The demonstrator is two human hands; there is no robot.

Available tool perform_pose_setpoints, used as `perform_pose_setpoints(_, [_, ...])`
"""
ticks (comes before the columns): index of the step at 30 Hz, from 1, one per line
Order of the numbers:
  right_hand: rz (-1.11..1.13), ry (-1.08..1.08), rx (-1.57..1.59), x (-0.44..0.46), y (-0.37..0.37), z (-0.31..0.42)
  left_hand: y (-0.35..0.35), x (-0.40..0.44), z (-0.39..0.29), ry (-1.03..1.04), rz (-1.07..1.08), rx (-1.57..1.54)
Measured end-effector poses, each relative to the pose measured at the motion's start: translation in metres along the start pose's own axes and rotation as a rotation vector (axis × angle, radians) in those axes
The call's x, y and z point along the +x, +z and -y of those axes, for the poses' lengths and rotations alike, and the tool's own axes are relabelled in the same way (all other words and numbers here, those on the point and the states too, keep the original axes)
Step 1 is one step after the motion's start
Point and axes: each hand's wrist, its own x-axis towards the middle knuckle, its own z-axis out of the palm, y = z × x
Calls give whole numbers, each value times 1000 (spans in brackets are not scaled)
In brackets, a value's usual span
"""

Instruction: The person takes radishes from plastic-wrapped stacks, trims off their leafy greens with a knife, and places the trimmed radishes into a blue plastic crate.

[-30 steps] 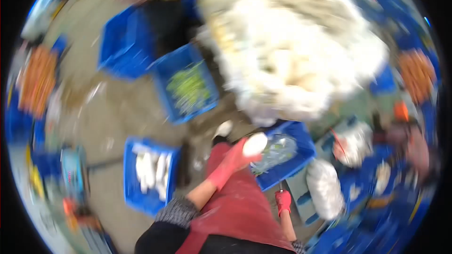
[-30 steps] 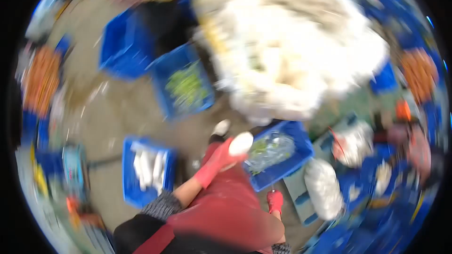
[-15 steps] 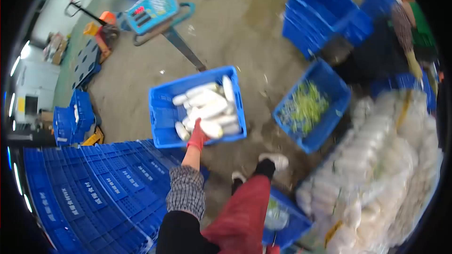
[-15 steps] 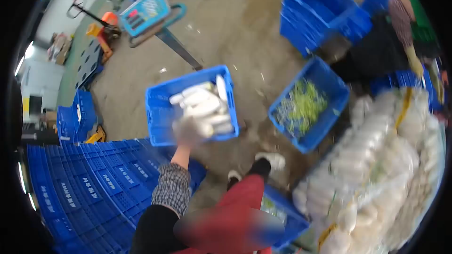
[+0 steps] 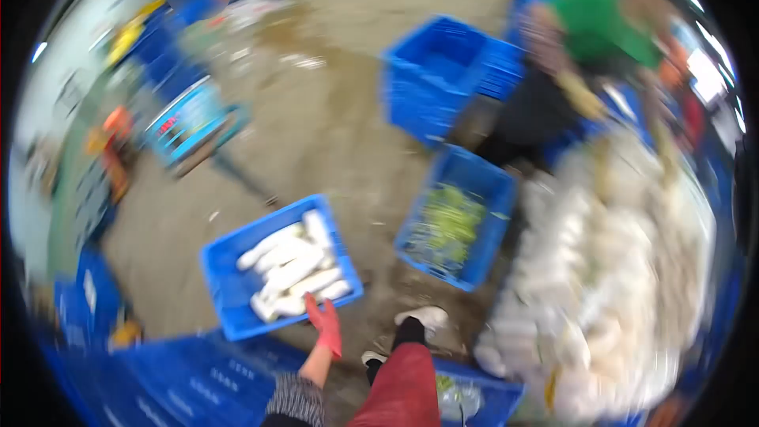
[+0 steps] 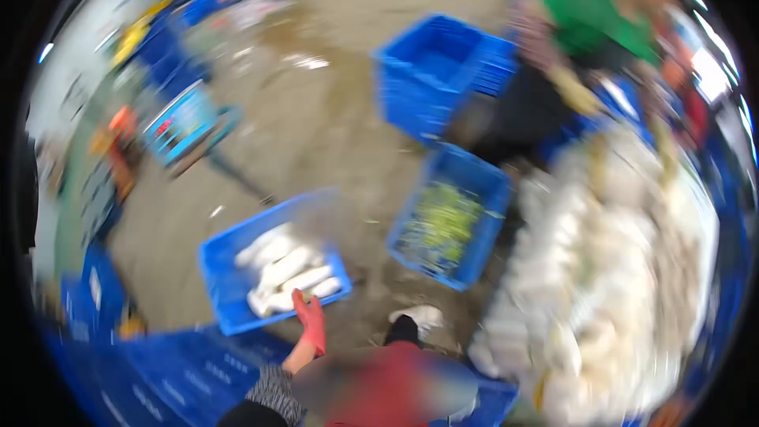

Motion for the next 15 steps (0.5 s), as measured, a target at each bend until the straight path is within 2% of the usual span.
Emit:
perform_pose_setpoints(1, [-45,-41,-3,3,13,-26,26,-55,-56,-302,259,-586])
perform_pose_setpoints(2, [-73,-56,6,-8,33,-55,53,-111,-118,-745,354,-1066])
perform_pose_setpoints(3, [-175,43,137,-50,3,-10,84,-168,-143,-982,536,-1145])
perform_pose_setpoints(4, [-213,-15,127,-53,3,-7,102,-219,-205,-749,876,-951])
perform_pose_setpoints(5, [-237,63,223,-59,-4,2,120,-270,-270,-382,1156,-706])
perform_pose_setpoints(6, [-245,125,308,-70,-15,7,136,-322,-335,-15,1307,-550])
perform_pose_setpoints(8, [-364,141,473,-89,-34,25,181,-367,-421,429,1497,-567])
perform_pose_setpoints(10, [-396,210,594,-93,-37,27,249,-411,-472,665,1572,-590])
perform_pose_setpoints(12, [-424,266,699,-95,-40,24,333,-456,-485,401,1868,-470])
perform_pose_setpoints(14, [-518,327,732,-95,-37,24,434,-508,-432,660,1880,-267])
perform_pose_setpoints(15, [-508,394,786,-95,-32,26,434,-515,-442,832,1749,-74])
